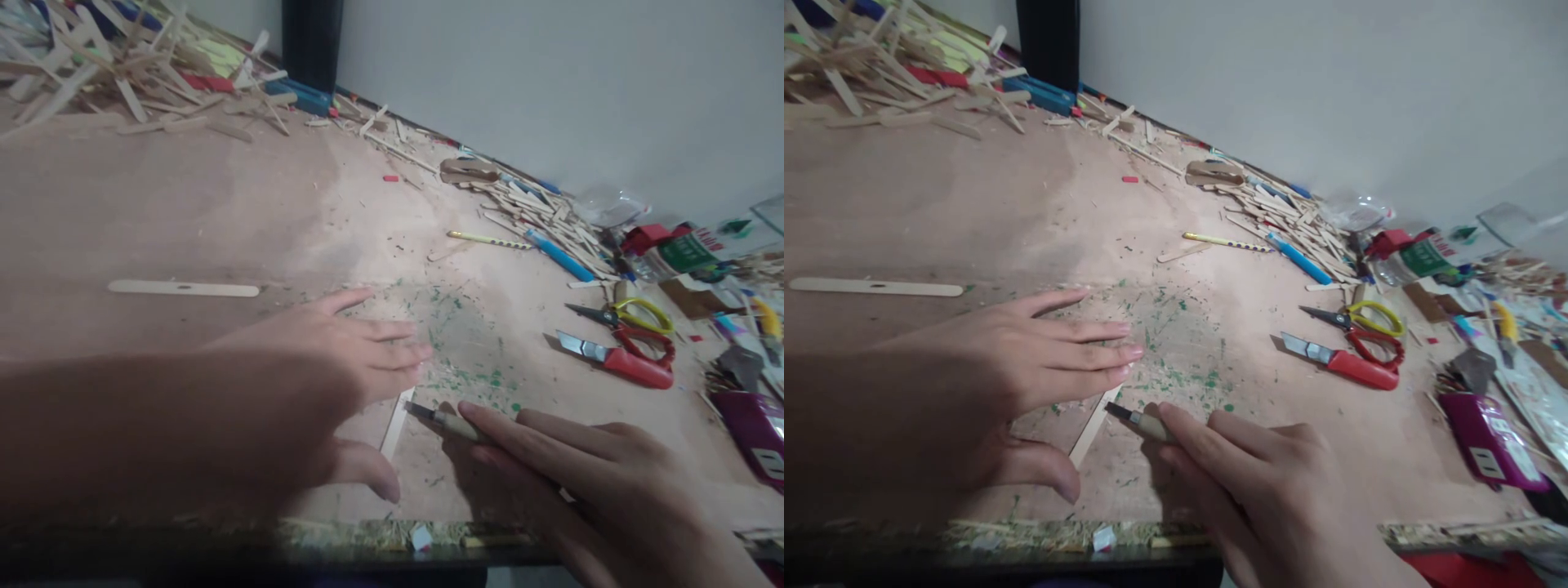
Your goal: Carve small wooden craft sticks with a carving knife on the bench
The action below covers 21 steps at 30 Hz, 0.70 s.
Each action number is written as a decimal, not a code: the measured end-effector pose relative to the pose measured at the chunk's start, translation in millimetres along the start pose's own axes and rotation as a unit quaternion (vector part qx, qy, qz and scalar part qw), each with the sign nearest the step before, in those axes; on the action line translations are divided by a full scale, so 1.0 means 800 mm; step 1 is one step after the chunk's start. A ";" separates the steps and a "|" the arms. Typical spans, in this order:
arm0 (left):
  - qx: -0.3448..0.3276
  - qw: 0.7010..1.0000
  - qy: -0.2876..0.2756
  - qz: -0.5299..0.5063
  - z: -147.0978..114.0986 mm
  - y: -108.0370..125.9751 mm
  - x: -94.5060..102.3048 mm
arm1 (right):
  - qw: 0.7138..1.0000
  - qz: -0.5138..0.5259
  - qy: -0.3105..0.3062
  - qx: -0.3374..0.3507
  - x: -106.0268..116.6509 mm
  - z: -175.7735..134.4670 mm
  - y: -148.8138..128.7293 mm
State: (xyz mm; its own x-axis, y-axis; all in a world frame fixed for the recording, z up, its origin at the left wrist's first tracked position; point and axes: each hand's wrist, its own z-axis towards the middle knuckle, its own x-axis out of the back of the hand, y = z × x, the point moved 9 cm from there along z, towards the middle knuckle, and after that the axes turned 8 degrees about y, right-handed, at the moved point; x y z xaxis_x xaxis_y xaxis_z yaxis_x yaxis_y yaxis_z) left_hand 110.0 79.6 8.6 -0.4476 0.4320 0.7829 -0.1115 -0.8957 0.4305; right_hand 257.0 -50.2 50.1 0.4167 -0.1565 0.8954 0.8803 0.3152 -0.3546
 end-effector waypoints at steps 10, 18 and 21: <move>0.000 1.000 -0.002 0.008 0.006 0.002 0.006 | 0.998 -0.028 0.046 0.016 -0.013 -0.015 -0.001; 0.002 1.000 -0.019 0.015 0.006 0.003 0.005 | 0.999 0.030 0.034 -0.022 -0.015 -0.009 0.009; -0.001 1.000 -0.015 0.015 0.005 0.003 0.005 | 0.994 0.077 0.025 -0.071 -0.014 -0.008 0.017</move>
State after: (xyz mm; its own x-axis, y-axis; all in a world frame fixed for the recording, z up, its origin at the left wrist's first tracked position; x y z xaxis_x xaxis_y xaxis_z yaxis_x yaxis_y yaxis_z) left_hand 111.1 79.6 14.6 -0.4242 0.4082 0.8084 -0.1009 -0.9084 0.4057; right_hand 265.6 -50.3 33.8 0.5574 -0.1643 0.8138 0.8263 0.2048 -0.5246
